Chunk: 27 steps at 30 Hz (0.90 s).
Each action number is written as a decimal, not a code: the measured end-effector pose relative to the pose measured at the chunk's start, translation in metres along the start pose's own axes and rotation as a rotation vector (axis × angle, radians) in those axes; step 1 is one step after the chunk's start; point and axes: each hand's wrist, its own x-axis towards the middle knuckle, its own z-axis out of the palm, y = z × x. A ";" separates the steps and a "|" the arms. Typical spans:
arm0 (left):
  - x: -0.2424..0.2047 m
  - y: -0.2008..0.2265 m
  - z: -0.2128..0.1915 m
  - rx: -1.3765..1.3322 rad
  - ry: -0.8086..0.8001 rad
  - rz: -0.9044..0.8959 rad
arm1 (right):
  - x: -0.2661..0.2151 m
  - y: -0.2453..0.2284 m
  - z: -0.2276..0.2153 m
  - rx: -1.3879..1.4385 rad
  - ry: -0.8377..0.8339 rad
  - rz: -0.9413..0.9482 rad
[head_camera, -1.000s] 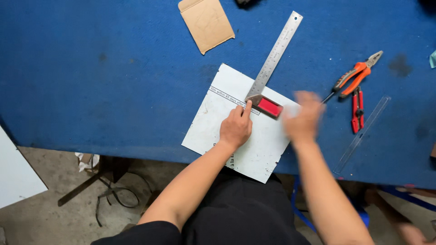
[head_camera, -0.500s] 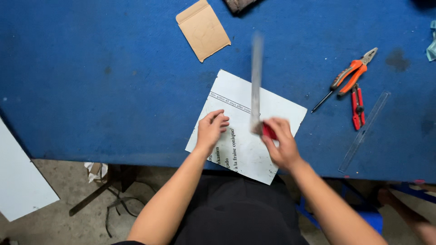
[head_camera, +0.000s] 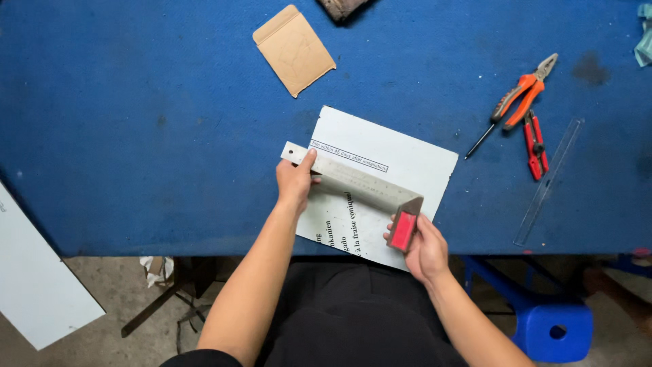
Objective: The person marks a small cardboard piece with a pen, then places a white sheet on the table. Using a metal ruler and a red utility knife, they measure and cut the sheet into a smaller rectangle. The person repeatedly repositions the ruler and cuts along the edges to refine the shape.
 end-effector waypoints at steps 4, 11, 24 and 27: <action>0.021 -0.005 -0.005 0.151 -0.029 0.064 | 0.059 0.033 -0.047 -0.192 0.194 -0.210; 0.034 -0.001 -0.017 0.720 0.073 0.357 | 0.030 -0.014 0.021 -0.811 0.336 -0.323; 0.080 0.040 -0.015 0.513 -0.121 0.532 | 0.083 -0.092 0.010 -0.834 0.235 -0.499; 0.089 0.049 -0.005 0.616 -0.115 0.543 | 0.091 -0.084 0.033 -0.601 0.332 -0.330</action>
